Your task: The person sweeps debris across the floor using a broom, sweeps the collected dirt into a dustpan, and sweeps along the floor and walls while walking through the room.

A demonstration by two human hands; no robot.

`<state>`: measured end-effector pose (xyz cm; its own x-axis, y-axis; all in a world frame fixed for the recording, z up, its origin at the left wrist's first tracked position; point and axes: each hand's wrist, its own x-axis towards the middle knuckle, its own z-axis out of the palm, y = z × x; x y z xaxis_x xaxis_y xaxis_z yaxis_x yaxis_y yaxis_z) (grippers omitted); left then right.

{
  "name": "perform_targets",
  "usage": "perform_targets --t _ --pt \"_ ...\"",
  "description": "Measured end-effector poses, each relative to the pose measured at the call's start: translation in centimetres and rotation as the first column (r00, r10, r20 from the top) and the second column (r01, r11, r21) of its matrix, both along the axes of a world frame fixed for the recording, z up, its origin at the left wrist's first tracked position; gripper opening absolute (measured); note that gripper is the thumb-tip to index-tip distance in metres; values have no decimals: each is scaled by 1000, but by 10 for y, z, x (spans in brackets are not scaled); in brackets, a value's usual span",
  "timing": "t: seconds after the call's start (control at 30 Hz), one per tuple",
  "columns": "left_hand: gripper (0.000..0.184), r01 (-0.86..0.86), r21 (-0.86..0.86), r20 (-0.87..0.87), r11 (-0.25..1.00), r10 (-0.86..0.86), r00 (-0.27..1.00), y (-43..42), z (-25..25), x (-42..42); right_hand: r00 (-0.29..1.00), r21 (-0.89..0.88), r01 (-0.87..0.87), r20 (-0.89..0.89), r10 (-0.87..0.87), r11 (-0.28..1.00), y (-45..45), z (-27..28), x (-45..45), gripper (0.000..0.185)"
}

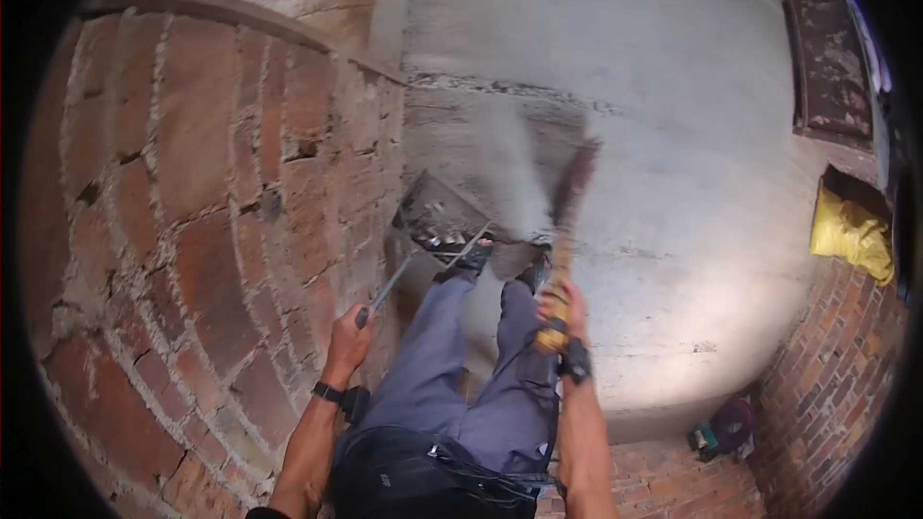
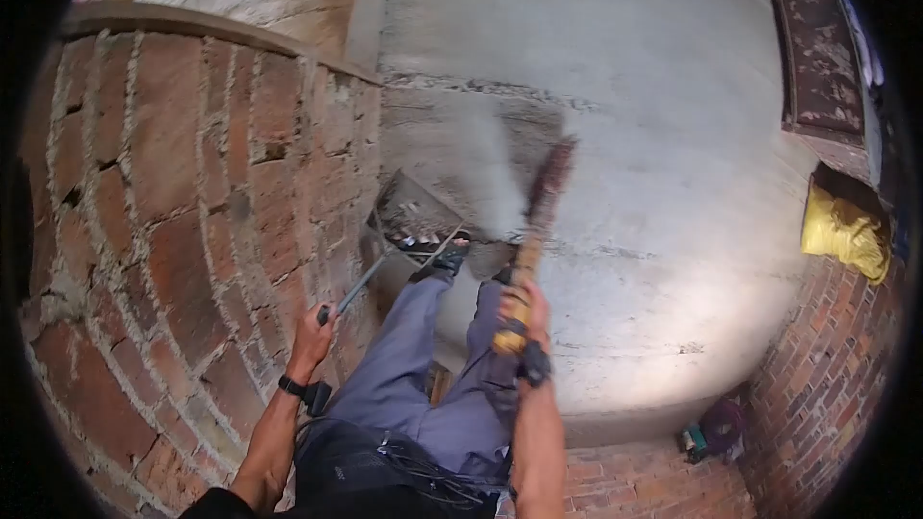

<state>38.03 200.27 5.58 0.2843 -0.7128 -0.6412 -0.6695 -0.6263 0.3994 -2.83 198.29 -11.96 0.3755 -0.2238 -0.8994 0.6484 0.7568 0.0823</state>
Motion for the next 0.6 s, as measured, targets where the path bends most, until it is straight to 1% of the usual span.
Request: perform_targets --t 0.03,0.07,0.1,0.13,0.17,0.2,0.23,0.27,0.3,0.33,0.37,0.4,0.43,0.47,0.5,0.53,0.57,0.6 --pt "31 -13 -6 -11 1000 13 1000 5 -2 0 979 -8 115 172 -112 993 -4 -42 30 43" --pt "33 -31 -4 -16 1000 30 999 4 3 -4 993 -97 99 72 -92 990 -28 -40 68 41" --pt "35 -40 2 -33 999 40 999 4 5 -8 996 -34 5 -92 -9 999 -68 -10 104 39" --pt "37 -50 -72 -44 996 47 998 17 -8 1 1000 -111 14 12 -13 994 -63 -44 132 42" --pt "39 -71 -136 -67 988 62 996 35 -22 10 981 -53 -18 194 28 998 -96 -29 141 43" --pt "40 -100 -63 -34 993 98 995 50 -30 21 939 -71 0 344 24 997 -102 -52 151 45" --pt "41 -128 0 13 992 128 992 50 -33 18 779 52 56 623 -76 997 -125 -43 139 42" --pt "42 -175 38 2 984 175 985 30 -19 -6 693 108 104 706 -150 989 -135 -52 136 40" --pt "43 -226 71 14 972 225 974 12 -1 -25 561 206 68 801 -208 976 -157 -33 118 38" --pt "43 -220 64 2 973 220 975 8 -1 -35 621 131 83 768 -154 988 -171 -13 103 37" --pt "44 -235 39 36 971 234 972 9 -2 -37 701 67 19 710 -61 998 -183 -2 91 35" --pt "46 -237 25 70 971 235 969 10 -2 -35 782 -30 10 623 11 999 -199 14 70 34" --pt "46 -206 38 52 978 204 978 16 -2 -23 856 -109 -2 513 58 994 -204 32 56 33" --pt "47 -156 -8 71 988 156 985 21 -8 -8 869 -109 22 494 35 994 -205 43 38 33" --pt "47 -107 -75 88 991 114 990 10 -18 -14 929 -213 -16 358 93 977 -217 55 0 27" --pt "47 -89 -101 59 991 95 994 -1 -26 -17 969 -311 -73 202 141 948 -227 66 -31 21" --pt "46 -135 -116 73 984 144 987 -9 -27 -17 987 -351 -125 51 152 928 -226 62 -61 18" --pt "46 -184 -131 89 974 196 976 -19 -26 -19 981 -387 -180 -7 192 904 -218 51 -99 27"
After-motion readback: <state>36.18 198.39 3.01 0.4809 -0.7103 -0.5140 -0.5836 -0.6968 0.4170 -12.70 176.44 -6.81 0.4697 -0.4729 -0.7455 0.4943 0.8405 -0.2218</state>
